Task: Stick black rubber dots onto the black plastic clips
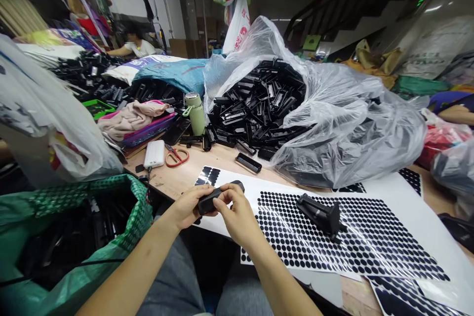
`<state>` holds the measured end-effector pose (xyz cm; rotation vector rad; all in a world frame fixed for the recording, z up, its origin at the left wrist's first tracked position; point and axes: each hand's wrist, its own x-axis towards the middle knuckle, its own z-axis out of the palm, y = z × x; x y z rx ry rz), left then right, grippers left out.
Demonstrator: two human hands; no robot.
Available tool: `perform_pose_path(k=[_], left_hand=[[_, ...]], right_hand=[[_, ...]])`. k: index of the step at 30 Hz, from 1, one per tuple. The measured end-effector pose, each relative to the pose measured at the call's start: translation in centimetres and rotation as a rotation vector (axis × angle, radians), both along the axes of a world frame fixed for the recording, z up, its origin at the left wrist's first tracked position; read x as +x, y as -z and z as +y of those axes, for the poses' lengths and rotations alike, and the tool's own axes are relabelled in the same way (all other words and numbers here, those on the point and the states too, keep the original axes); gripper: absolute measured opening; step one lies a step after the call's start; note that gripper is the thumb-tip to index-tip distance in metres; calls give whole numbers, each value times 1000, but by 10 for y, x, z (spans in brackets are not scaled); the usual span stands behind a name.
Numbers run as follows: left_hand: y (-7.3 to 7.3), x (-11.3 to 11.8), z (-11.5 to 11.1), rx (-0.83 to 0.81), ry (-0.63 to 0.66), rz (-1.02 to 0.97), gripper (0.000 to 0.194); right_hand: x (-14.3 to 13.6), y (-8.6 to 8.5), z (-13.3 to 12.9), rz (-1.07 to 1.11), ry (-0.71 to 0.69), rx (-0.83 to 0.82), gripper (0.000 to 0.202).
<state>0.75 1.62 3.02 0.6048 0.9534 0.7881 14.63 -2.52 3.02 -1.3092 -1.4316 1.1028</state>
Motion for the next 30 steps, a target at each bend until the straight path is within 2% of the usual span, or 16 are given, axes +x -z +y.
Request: perform_pose_path(k=[9,30], left_hand=[[7,2,-1,25,6,29,8],[9,6,-6,45,10,38,9]], right_hand=[[-4,2,-2,-14,31,-34,20],[-1,10,-6,-25,63,23,21]])
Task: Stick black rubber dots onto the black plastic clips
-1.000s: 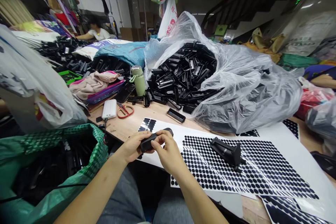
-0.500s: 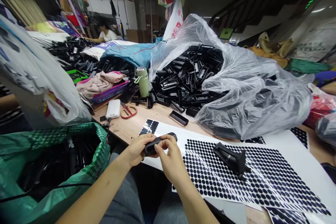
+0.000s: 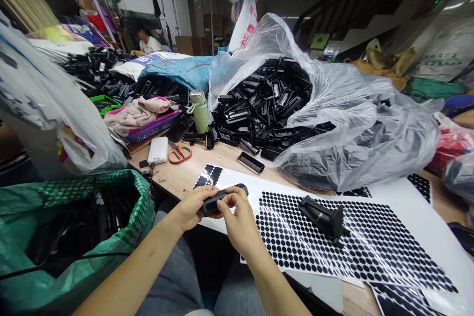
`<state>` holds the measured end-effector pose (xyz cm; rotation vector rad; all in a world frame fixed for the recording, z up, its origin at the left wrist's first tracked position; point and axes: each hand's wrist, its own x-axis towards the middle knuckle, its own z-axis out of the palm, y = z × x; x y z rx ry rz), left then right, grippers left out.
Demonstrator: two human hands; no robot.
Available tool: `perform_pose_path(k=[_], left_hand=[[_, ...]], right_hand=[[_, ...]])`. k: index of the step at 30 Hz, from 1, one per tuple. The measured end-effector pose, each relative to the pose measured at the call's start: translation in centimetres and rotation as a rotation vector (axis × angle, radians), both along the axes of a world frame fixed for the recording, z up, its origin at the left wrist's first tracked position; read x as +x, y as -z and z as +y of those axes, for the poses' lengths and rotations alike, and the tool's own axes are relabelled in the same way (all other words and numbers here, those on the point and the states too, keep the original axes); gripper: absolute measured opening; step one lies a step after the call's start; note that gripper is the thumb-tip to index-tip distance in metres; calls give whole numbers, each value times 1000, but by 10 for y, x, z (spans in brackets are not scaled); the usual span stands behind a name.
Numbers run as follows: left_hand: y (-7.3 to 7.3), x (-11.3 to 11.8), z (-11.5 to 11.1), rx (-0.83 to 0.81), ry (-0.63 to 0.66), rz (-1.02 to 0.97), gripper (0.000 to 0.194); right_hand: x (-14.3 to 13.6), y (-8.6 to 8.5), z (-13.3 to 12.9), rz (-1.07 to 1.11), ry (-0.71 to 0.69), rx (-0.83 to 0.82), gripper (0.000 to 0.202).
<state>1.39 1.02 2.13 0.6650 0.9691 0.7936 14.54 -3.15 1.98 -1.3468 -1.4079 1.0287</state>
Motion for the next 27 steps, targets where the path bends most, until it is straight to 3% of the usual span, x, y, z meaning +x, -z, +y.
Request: perform_pose_path(k=[18,27], left_hand=[[3,2,-2,-32,5,-1,13],[3,5,-2,-26,3,14,11]], right_hand=[[5,3,0,87,-22,-89,20],[4,7,-3,-1,10,-52,20]])
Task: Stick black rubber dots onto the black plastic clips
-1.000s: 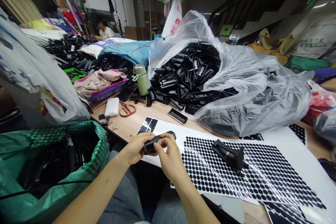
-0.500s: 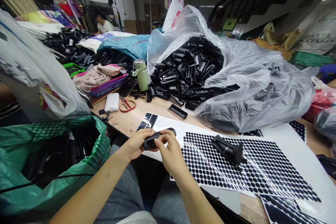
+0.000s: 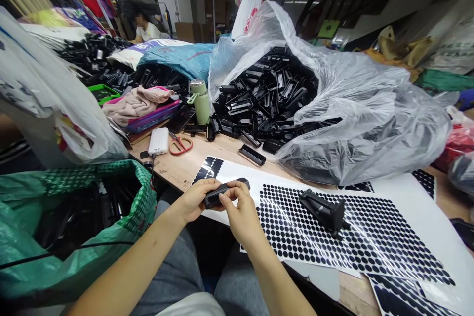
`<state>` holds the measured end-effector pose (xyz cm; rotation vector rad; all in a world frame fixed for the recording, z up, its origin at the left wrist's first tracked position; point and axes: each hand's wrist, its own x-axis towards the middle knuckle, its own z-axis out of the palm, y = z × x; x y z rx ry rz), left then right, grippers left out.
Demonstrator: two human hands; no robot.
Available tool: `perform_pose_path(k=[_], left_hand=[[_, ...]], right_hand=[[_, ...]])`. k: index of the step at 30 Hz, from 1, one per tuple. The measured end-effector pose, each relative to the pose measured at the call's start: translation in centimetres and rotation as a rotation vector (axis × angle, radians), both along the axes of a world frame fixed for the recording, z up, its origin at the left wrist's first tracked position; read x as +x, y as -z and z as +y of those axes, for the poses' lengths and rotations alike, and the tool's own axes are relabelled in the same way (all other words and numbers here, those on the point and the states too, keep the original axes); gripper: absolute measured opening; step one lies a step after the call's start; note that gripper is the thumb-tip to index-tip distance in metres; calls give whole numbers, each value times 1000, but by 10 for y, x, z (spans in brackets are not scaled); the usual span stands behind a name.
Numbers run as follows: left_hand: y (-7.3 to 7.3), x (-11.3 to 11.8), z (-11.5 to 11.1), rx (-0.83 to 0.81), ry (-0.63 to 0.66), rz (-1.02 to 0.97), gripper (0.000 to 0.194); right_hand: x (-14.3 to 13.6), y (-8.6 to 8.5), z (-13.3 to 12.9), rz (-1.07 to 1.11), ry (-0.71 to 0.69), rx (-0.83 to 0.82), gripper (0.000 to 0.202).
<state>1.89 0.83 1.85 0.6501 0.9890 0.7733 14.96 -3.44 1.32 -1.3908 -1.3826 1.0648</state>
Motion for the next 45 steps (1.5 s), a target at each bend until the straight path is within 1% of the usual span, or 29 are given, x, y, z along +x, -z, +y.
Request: perform_pose_path(k=[10,13,17,19,21,23,24,26,28,29,30,31,32,33,34,35,36,37,38,39,40,41,42,43,45], left_hand=[[0,-2,-2,32,23,-4,12],[-2,-3,-3,33,21,1,10],[-2,1,-6,39,10,28,9],[-2,2,-9,74,-14,53,11],[-3,-8,-15,135,-55,120,13],[-8,-34,-25,237,-122,294,16],[-12,-54,-32,306,-172,440,19],[-19,-98,-46,470,-305,838,25],[-24,-136,-52,598,-432,1334,28],[-24,-146,-49,616,-509,1529,32],[-22,-148,-41,646,-547,1648,35],[-18,-141,-28,704,-527,1690,37],[-13,-125,-11,797,-448,1658,36],[-7,-101,10,920,-309,1574,34],[-1,-72,31,1019,-193,1478,33],[6,-40,52,1100,-73,1379,31],[13,-8,73,1176,72,1268,30],[19,21,91,1204,202,1154,31],[25,46,108,1170,271,1056,30],[30,64,122,1152,299,1019,29],[35,76,134,1125,315,988,25],[38,81,144,1093,314,966,21],[41,80,151,1063,300,951,17],[42,74,155,1031,277,935,12],[41,52,154,956,202,902,6]], right_hand=[[-9,-4,-6,-88,60,115,17],[-11,-5,-8,-102,74,127,16],[-16,-2,-8,-144,85,179,16],[-20,3,-7,-166,144,238,16],[-25,10,-5,-192,237,266,23],[-31,18,-3,-207,283,243,34],[-33,23,-2,-204,272,221,37],[-37,31,-3,-180,212,172,36],[-38,38,-6,-152,168,129,32],[-37,41,-8,-143,149,97,31],[-36,44,-9,-138,133,58,31],[-34,45,-11,-135,122,16,30],[-31,46,-12,-132,110,-24,30],[-27,47,-13,-132,101,-54,29],[-22,47,-15,-133,97,-70,28],[-15,47,-17,-136,101,-73,27],[-8,47,-20,-141,114,-71,26],[-1,47,-23,-151,127,-74,25],[7,47,-26,-163,143,-84,25],[14,47,-29,-178,160,-98,25],[20,46,-31,-193,171,-111,25],[26,46,-31,-210,177,-123,25],[30,45,-30,-230,177,-131,24],[34,45,-26,-258,170,-135,23],[40,43,-11,-341,141,-128,19]])
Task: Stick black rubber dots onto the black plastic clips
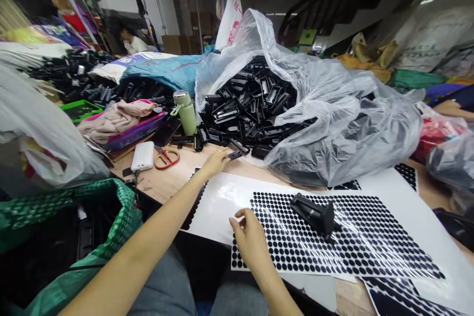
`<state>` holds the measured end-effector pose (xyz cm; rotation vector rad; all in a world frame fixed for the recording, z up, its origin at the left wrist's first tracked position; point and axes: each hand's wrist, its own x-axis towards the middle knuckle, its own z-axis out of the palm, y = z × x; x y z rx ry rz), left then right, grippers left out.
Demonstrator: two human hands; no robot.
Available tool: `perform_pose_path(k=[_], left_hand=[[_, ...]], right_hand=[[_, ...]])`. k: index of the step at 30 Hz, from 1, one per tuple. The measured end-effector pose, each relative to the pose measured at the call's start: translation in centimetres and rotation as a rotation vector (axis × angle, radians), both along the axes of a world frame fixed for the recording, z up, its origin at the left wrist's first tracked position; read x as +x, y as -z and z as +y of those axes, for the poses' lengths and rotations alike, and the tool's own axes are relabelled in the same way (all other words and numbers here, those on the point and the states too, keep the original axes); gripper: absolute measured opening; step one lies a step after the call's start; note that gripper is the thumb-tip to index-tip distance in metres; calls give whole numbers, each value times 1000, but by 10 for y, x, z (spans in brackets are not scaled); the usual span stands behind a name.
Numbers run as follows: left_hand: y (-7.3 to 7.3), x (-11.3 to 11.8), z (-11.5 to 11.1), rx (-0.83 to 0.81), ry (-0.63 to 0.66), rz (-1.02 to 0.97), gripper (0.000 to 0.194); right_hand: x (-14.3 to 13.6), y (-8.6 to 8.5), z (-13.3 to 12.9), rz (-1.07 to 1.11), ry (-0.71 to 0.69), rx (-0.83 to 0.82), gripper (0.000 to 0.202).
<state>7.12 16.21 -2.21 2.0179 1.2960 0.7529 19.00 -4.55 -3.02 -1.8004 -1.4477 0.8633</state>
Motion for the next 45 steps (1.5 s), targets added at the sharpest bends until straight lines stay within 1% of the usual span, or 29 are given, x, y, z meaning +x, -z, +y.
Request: perform_pose_path(k=[2,4,5,6,7,8,10,11,13,16,19,21,23,24,27,33,39,43,45], left_hand=[[-4,-28,-14,-59,-91,-70,14],[-8,-55,-38,-152,-160,-131,21],[-10,-67,-52,-209,-171,-161,21],[-12,-76,-65,-279,-167,-204,19],[-13,-83,-78,-386,-161,-289,15],[-15,-88,-90,-526,-159,-417,12],[-16,-90,-107,-766,-163,-641,11],[-17,-89,-113,-852,-173,-717,11],[-18,-83,-118,-937,-197,-766,12],[-18,-73,-119,-1014,-218,-759,12],[-18,-67,-121,-1060,-198,-734,15],[-19,-64,-124,-1059,-159,-733,17],[-21,-62,-127,-1036,-114,-739,18],[-21,-62,-128,-1021,-99,-742,18],[-23,-62,-132,-981,-88,-740,16],[-24,-63,-133,-937,-51,-742,18],[-22,-65,-133,-934,-55,-752,17],[-19,-69,-132,-937,-74,-768,16],[-16,-73,-130,-930,-91,-772,16]], right_hand=[[8,0,23,-144,-13,0,15],[18,4,47,-330,44,-37,15],[24,7,58,-373,74,-59,16],[29,11,67,-405,99,-81,17],[35,15,74,-422,117,-99,17],[40,20,79,-427,125,-112,17],[48,26,85,-433,127,-124,15],[51,27,86,-430,124,-124,13],[54,24,86,-412,114,-115,9],[47,8,77,-367,97,-91,12],[22,-16,58,-208,17,-15,18],[0,-29,46,-2,-59,103,16],[-21,-38,37,124,-97,171,13],[-28,-40,34,149,-100,176,12],[-39,-41,32,181,-75,137,13],[-37,-41,32,182,-61,140,13],[-40,-40,32,170,-83,109,12],[-44,-36,31,148,-101,116,13],[-46,-32,38,99,-95,148,9]])
